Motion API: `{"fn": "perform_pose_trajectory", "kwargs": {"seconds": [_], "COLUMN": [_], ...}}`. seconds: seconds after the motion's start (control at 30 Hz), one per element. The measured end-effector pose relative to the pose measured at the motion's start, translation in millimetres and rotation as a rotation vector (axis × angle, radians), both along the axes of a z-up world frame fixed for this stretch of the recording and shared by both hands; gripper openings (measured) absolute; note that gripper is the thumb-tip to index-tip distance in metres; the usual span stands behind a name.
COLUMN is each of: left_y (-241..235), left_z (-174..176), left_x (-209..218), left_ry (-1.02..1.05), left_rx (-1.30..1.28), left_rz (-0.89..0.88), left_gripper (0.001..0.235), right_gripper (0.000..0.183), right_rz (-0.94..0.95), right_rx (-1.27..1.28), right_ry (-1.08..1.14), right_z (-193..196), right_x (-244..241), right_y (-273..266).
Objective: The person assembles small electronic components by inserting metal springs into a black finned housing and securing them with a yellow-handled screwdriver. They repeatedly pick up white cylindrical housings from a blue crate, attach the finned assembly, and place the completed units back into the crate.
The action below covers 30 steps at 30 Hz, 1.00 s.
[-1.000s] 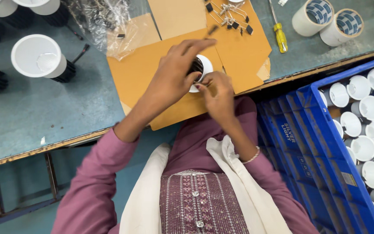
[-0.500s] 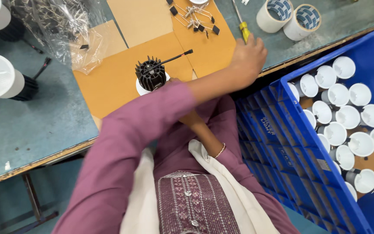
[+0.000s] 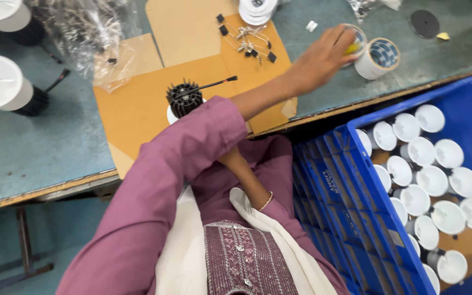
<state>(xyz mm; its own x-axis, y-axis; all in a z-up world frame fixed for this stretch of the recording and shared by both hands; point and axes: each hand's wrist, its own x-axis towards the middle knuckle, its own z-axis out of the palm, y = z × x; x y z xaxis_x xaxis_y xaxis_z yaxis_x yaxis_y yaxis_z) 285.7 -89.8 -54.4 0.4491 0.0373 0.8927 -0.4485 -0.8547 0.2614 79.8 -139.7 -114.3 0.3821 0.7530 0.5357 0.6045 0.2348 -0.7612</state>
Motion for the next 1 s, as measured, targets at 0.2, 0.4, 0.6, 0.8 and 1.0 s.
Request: {"fn": "perform_pose_trajectory", "kwargs": {"seconds": [0.2,0.4,0.6,0.8,1.0], "left_y": [10,86,93,97,109], "left_z": [105,124,111,97,83], "left_x": [-120,-276,-312,-299,-291], "left_ry": [0.166,0.321,0.126,0.074,0.154], "left_rx": [-0.563,-0.853,-1.098,-1.103,-1.072], "left_rz": [-0.502,-0.458,-0.491,-0.579,-0.664], "left_gripper": [0.039,0.038,0.049,0.058,0.063], "right_gripper": [0.020,0.020,0.025,0.020,0.018], "right_rz": [0.040,0.083,0.010,-0.075,-0.063], "right_rx": [-0.064,-0.054,-0.059,-0.027,-0.041], "right_ry": [0.172,0.248,0.180,-0.002,-0.040], "right_z": [0,5,18,26,27], "right_x": [2,1,-7,-15,-13], "right_y": [11,13,12,14,14]}}
